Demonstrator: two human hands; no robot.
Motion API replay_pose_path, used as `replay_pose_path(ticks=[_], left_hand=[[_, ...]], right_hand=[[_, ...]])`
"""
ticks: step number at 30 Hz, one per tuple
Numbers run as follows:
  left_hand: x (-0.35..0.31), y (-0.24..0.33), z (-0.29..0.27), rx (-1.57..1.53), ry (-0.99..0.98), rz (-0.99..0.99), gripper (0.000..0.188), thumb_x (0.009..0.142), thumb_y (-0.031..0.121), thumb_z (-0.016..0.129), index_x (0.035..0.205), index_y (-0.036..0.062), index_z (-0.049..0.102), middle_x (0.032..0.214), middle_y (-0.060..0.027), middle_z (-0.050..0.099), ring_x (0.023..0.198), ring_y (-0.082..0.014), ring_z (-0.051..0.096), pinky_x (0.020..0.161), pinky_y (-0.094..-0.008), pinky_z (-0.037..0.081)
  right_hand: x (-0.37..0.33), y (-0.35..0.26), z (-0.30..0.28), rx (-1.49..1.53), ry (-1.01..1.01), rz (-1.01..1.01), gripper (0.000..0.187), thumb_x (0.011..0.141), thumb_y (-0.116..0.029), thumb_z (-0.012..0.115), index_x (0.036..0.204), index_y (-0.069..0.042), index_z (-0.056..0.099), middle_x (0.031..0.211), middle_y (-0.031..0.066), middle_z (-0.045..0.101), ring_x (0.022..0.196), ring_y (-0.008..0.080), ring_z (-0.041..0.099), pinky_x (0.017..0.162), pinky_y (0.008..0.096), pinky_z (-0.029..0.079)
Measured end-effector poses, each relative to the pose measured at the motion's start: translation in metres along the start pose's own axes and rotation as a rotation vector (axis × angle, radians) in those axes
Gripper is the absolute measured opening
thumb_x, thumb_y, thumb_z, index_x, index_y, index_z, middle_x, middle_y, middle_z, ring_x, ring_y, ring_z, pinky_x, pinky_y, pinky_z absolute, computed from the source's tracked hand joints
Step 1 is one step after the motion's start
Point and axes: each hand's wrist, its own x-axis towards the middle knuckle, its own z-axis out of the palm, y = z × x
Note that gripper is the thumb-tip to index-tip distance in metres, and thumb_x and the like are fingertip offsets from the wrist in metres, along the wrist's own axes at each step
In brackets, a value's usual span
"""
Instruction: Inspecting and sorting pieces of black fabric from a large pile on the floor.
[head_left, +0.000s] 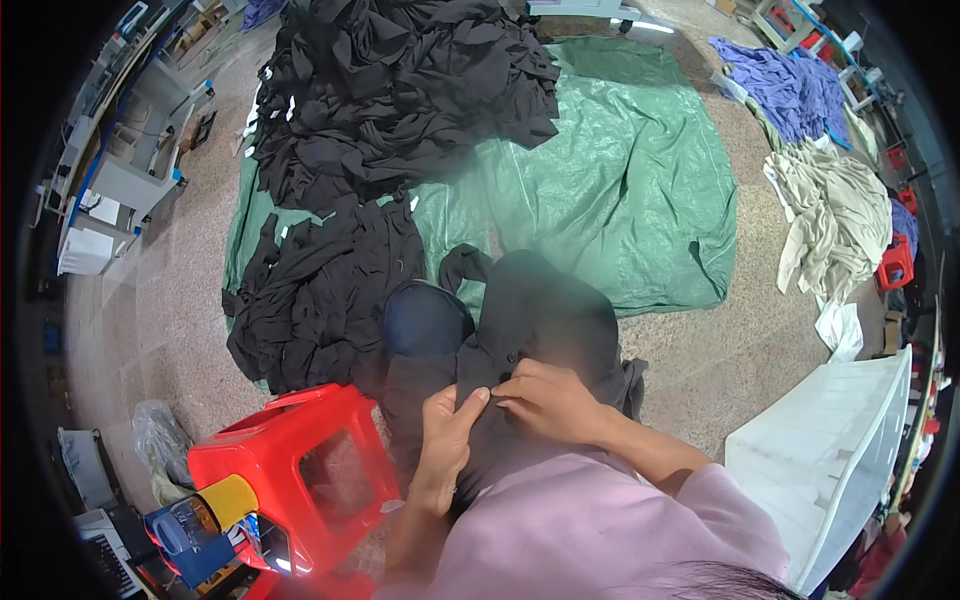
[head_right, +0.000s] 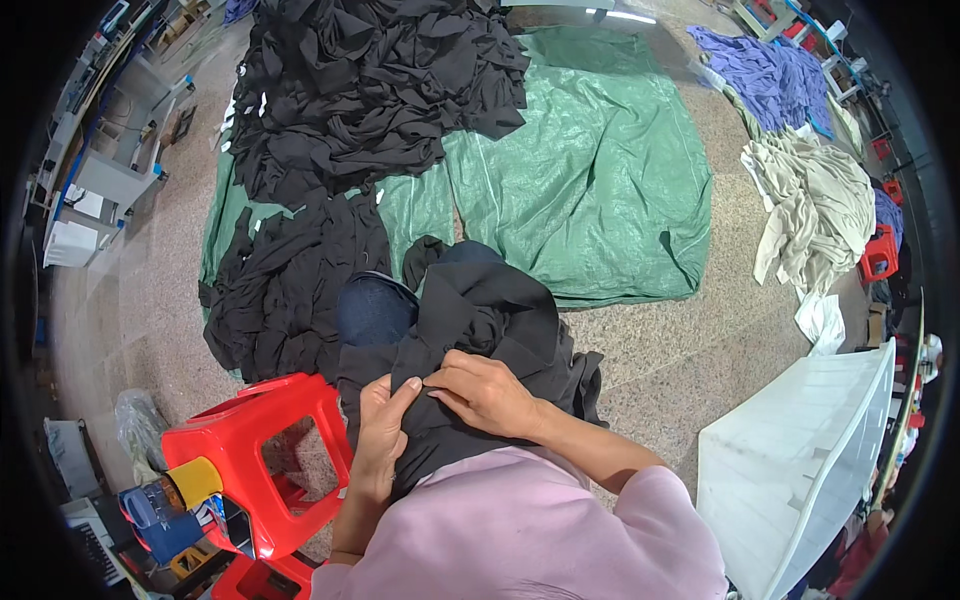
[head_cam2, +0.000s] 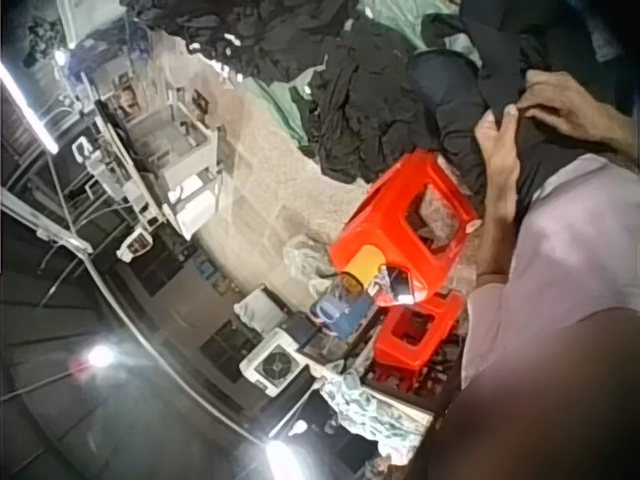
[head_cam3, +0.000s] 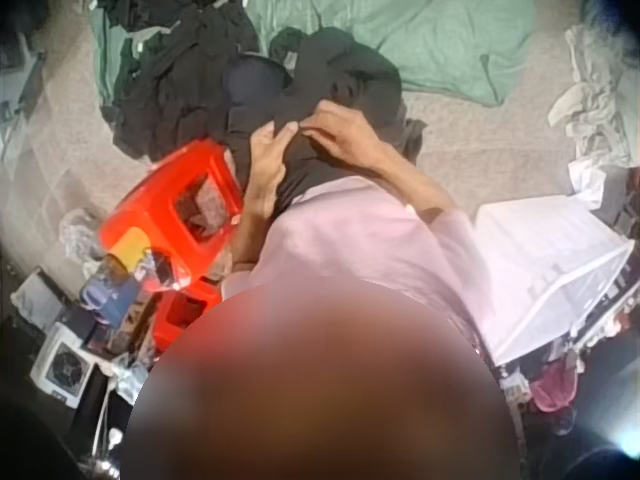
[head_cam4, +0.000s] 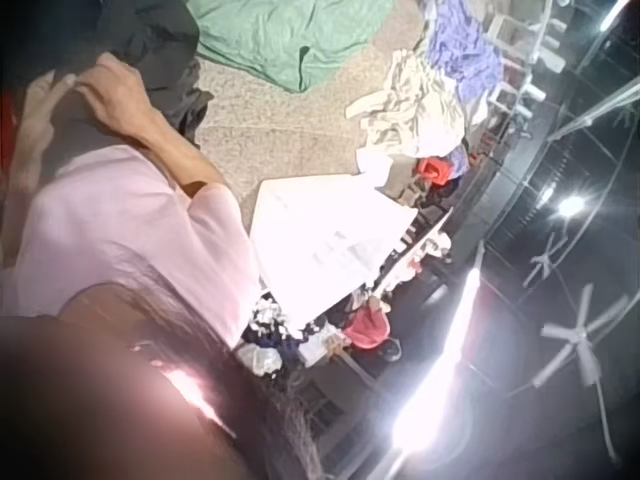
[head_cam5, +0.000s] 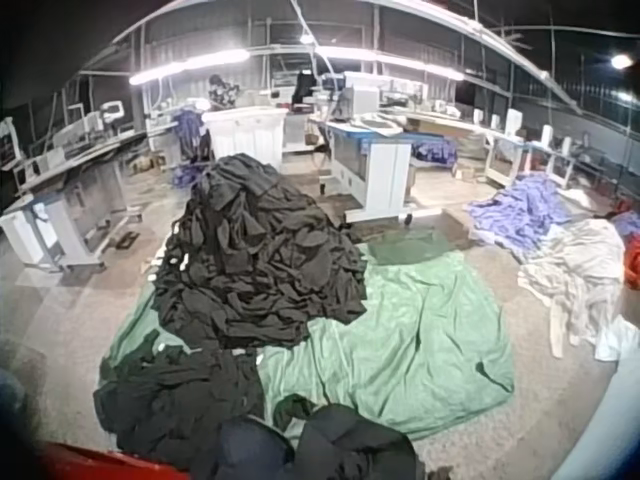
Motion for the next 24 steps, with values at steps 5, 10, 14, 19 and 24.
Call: replay_pose_path(ticks=[5,10,14,19,24], left_hand=[[0.005,-0.011,-0.005,0.624,0.055,0.257,0.014,0.091,0.008,0.059,0.095,-0.0028,0.067,0.080,-0.0053,0.067,0.076,-0.0056,0.058,0.067,-0.0235,0.047],[0.002,-0.020,-0.017,0.708,0.088,0.235,0.015,0.088,0.011,0.064,0.089,-0.0038,0.064,0.073,-0.0105,0.063,0.069,-0.0091,0.056,0.065,-0.0266,0.047],[0.001,-0.010,-0.002,0.705,0.030,0.475,0.026,0.082,0.010,0.070,0.074,-0.0045,0.050,0.067,-0.0146,0.050,0.058,-0.0217,0.050,0.056,-0.0334,0.042],[-0.002,-0.010,-0.007,0.867,-0.005,0.512,0.022,0.085,0.011,0.066,0.079,-0.0033,0.051,0.070,-0.0175,0.050,0.062,-0.0381,0.050,0.056,-0.0374,0.042],[-0.003,-0.003,0.002,0.922,-0.085,0.613,0.017,0.088,0.010,0.062,0.084,-0.0018,0.050,0.076,-0.0195,0.052,0.066,-0.0431,0.053,0.057,-0.0449,0.044]], right_hand=[[-0.002,0.002,0.000,-0.041,-0.040,0.032,0.016,0.076,-0.001,0.070,0.090,-0.001,0.064,0.079,0.0098,0.053,0.068,0.0269,0.058,0.060,0.0356,0.049],[-0.003,0.004,0.002,0.006,-0.037,0.063,0.014,0.076,-0.001,0.070,0.089,0.001,0.064,0.078,0.0102,0.054,0.068,0.0271,0.058,0.059,0.0359,0.048],[-0.007,0.008,-0.002,0.074,-0.024,0.135,0.014,0.077,-0.002,0.070,0.089,0.001,0.065,0.078,0.0109,0.056,0.068,0.0271,0.058,0.059,0.0347,0.047],[-0.008,0.013,0.000,0.230,-0.044,0.260,0.011,0.081,-0.007,0.069,0.087,0.001,0.066,0.076,0.0102,0.058,0.069,0.0242,0.058,0.060,0.0325,0.045],[-0.007,0.012,0.006,0.263,-0.013,0.410,0.012,0.083,-0.013,0.068,0.086,-0.001,0.067,0.078,0.0082,0.059,0.072,0.0195,0.058,0.066,0.0308,0.045]])
